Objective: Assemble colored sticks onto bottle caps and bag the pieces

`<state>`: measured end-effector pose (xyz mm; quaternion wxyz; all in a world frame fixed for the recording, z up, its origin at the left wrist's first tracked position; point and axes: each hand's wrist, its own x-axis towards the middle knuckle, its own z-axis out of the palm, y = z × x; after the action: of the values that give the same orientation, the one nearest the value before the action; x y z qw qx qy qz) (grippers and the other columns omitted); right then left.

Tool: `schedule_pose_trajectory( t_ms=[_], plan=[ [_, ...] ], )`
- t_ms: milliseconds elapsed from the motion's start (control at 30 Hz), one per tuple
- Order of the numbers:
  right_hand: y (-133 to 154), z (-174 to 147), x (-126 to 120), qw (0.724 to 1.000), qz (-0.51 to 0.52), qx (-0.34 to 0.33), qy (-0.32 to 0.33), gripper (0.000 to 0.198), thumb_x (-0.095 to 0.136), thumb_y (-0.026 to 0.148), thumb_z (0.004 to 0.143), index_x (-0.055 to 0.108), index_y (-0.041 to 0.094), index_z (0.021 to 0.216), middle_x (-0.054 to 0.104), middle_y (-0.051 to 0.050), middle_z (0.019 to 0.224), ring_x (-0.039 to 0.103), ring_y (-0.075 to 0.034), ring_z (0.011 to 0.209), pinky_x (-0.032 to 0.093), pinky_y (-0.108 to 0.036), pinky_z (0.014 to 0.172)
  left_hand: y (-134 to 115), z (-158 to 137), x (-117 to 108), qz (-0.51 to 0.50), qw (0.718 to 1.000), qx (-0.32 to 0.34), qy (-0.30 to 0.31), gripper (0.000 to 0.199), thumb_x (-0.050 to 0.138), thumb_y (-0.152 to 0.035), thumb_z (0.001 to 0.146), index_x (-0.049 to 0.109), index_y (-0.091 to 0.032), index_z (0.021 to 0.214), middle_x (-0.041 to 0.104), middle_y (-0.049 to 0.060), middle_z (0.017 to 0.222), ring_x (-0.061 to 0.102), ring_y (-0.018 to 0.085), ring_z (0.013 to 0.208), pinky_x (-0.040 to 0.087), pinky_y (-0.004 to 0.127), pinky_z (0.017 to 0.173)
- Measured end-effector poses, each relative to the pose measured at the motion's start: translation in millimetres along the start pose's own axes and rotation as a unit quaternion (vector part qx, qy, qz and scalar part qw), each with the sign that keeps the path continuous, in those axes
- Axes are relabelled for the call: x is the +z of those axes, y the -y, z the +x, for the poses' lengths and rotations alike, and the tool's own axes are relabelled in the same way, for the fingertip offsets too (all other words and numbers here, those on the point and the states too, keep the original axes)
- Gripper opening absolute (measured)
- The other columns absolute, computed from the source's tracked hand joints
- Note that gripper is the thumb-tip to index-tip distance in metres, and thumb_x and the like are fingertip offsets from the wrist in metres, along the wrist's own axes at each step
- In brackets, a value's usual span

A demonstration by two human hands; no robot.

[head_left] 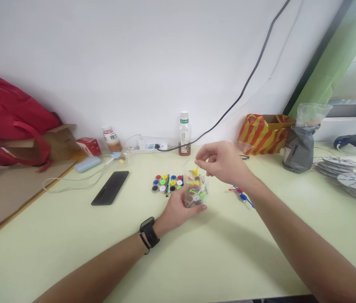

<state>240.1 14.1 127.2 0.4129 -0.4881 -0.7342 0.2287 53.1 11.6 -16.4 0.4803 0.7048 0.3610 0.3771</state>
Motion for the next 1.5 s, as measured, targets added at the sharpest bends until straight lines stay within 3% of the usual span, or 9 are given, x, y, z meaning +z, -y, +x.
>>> schedule_pose_trajectory(
  t_ms=[267,600,700,767,833,933,1000,1067,1500],
  plan=[
    [2.8,-3.3,5.5,0.990,-0.050,0.021,0.133,0.014,0.065,0.025,0.087,0.074,0.018,0.079,0.075,-0.002,0.081,0.059,-0.010,0.052,0.040,-0.022,0.044,-1.3,0.1,0.5,0.002,1.000,0.016,-0.017,0.046,0.083,-0.041,0.079,0.069,-0.016,0.115,0.072,0.005,0.093,0.063,0.018,0.079,0.050,0.027,0.070],
    [-3.1,2.5,-34.3,0.991,-0.083,-0.019,0.100,0.030,0.061,0.045,0.093,0.072,0.019,0.084,0.073,-0.004,0.081,0.058,-0.011,0.053,0.041,-0.026,0.050,-7.1,-0.8,-0.5,-0.028,0.999,0.019,0.015,0.049,0.079,-0.032,0.084,0.065,-0.018,0.129,0.073,0.011,0.121,0.069,0.026,0.109,0.056,0.037,0.096],
    [-28.7,10.0,-58.1,0.991,-0.122,0.009,0.045,0.034,0.058,0.050,0.094,0.070,0.018,0.086,0.072,-0.006,0.081,0.060,-0.013,0.055,0.043,-0.027,0.051,-6.5,-2.2,-0.8,-0.025,0.998,0.021,0.047,0.055,0.082,-0.032,0.080,0.065,-0.019,0.131,0.070,0.011,0.127,0.067,0.027,0.115,0.055,0.038,0.100],
    [-56.8,15.6,-72.0,0.982,-0.165,0.040,0.081,0.034,0.060,0.051,0.092,0.070,0.019,0.089,0.074,-0.007,0.090,0.066,-0.017,0.066,0.048,-0.029,0.058,-5.8,-3.2,-0.7,-0.024,0.998,0.020,0.059,0.054,0.083,-0.033,0.080,0.066,-0.019,0.130,0.070,0.010,0.125,0.067,0.026,0.113,0.055,0.039,0.100],
    [-88.6,20.1,-79.4,0.954,-0.225,0.084,0.178,0.033,0.072,0.053,0.082,0.072,0.021,0.092,0.074,-0.008,0.099,0.070,-0.022,0.080,0.051,-0.030,0.066,-5.9,-3.9,-0.7,-0.039,0.997,0.017,0.066,0.050,0.081,-0.034,0.083,0.066,-0.019,0.128,0.071,0.009,0.121,0.067,0.025,0.111,0.056,0.039,0.099],
    [-130.6,23.8,-75.1,0.861,-0.256,0.237,0.369,0.052,0.088,0.051,0.060,0.072,0.023,0.100,0.075,-0.008,0.100,0.072,-0.025,0.081,0.052,-0.031,0.066,-7.2,-3.4,-1.5,-0.056,0.996,0.001,0.071,0.049,0.079,-0.035,0.085,0.066,-0.018,0.129,0.071,0.010,0.116,0.067,0.023,0.106,0.056,0.035,0.094],
    [-149.9,25.2,-65.8,0.816,-0.250,0.292,0.433,0.057,0.091,0.047,0.053,0.071,0.022,0.101,0.075,-0.006,0.088,0.072,-0.026,0.082,0.053,-0.031,0.067,-7.8,-2.2,-2.5,-0.058,0.996,-0.011,0.064,0.050,0.079,-0.036,0.085,0.066,-0.018,0.130,0.071,0.008,0.108,0.067,0.020,0.094,0.056,0.031,0.086],
    [-162.7,26.6,-57.5,0.803,-0.240,0.311,0.449,0.056,0.090,0.042,0.051,0.070,0.021,0.099,0.075,-0.005,0.082,0.073,-0.025,0.082,0.054,-0.030,0.067,-7.7,-1.0,-3.2,-0.070,0.995,-0.026,0.062,0.053,0.080,-0.038,0.084,0.065,-0.018,0.131,0.069,0.006,0.097,0.066,0.016,0.081,0.057,0.029,0.076],
    [-165.8,27.2,-78.6,0.871,-0.197,0.275,0.357,0.021,0.076,0.030,0.067,0.076,0.019,0.084,0.080,-0.008,0.090,0.076,-0.026,0.090,0.054,-0.027,0.068,-10.8,-0.9,-4.2,-0.094,0.989,-0.061,0.094,0.065,0.086,-0.037,0.077,0.058,-0.016,0.133,0.061,0.000,0.083,0.055,0.009,0.062,0.046,0.020,0.057]
  ],
)
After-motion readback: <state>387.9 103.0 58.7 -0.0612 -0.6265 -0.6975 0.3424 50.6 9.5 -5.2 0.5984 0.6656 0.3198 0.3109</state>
